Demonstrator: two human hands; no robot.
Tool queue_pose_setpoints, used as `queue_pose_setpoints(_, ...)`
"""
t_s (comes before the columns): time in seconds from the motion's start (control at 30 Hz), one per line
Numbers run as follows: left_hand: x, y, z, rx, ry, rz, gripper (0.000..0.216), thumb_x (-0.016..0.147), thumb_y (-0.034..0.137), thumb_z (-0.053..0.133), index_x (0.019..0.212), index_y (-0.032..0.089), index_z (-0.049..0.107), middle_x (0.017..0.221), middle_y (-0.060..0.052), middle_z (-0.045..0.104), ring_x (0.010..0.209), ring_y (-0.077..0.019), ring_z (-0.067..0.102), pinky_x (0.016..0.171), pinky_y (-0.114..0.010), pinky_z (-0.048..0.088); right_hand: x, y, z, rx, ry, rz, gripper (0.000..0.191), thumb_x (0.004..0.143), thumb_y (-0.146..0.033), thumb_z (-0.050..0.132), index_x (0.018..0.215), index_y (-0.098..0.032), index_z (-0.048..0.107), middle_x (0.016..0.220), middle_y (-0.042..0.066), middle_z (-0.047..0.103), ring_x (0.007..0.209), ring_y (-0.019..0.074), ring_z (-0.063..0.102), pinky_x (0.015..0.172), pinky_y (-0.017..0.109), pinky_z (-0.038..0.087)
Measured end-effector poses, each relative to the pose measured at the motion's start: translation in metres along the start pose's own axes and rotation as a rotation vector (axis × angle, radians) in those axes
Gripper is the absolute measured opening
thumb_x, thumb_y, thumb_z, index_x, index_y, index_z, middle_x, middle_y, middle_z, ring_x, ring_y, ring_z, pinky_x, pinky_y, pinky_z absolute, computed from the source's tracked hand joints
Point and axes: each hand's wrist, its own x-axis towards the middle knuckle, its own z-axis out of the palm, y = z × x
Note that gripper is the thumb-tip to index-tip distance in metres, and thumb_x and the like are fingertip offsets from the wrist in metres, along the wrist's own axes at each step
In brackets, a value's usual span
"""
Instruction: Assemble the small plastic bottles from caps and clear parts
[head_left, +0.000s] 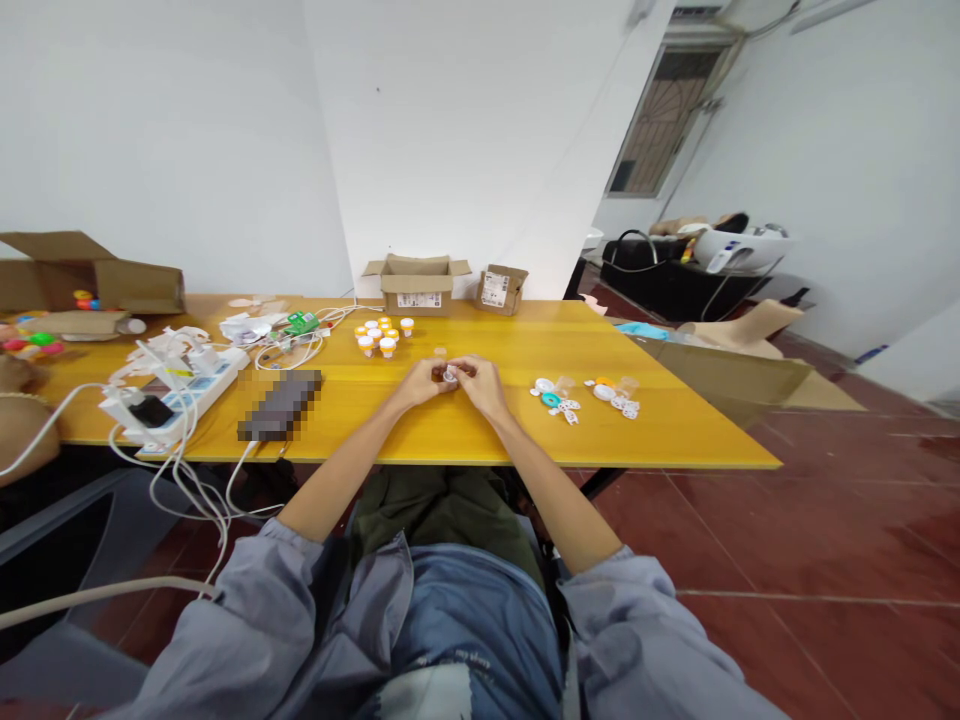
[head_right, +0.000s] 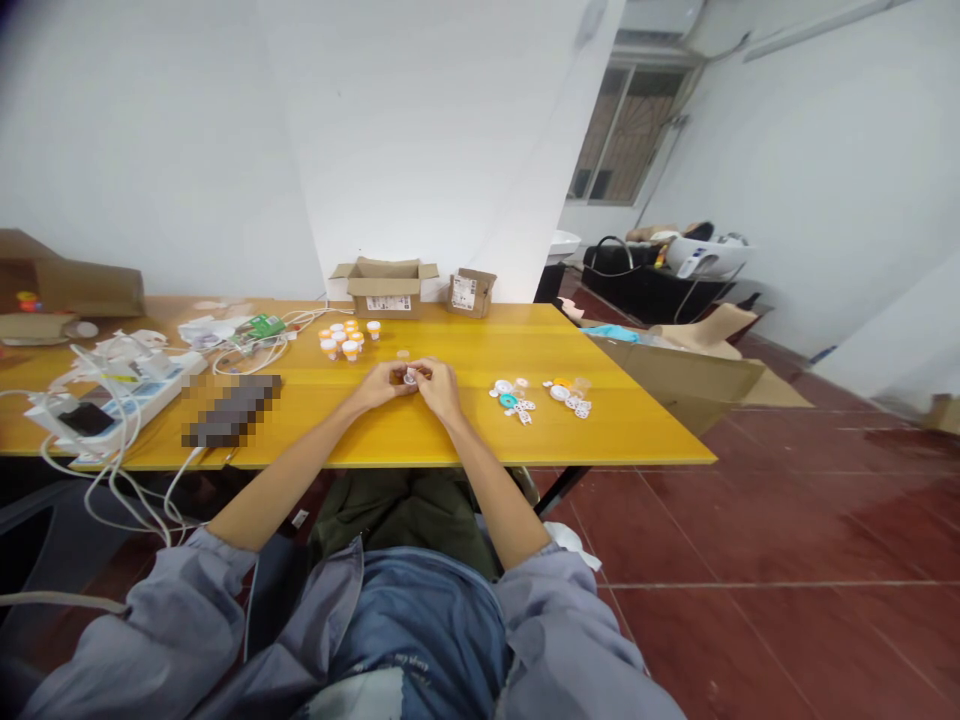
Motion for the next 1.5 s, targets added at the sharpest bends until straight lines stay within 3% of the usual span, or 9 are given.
queue_pose_setpoints(1.5, 0.0006, -0.0059, -0.0014, 0.015, -0.003, 0.051, 0.021, 0.072, 0.034, 0.075, 0.077, 0.015, 0.068, 0.071, 0.000, 0.065, 0.070, -0.0151, 0.057, 0.069, -0.027, 0.047, -0.0017, -0.0021, 0.0021, 0.013, 0.006, -0.004, 0.005, 0.077, -0.025, 0.068, 0.075, -0.023, 0.071, 0.078, 0.001, 0.073, 0.075, 0.0192, 0.070, 0.074, 0.032, 0.057)
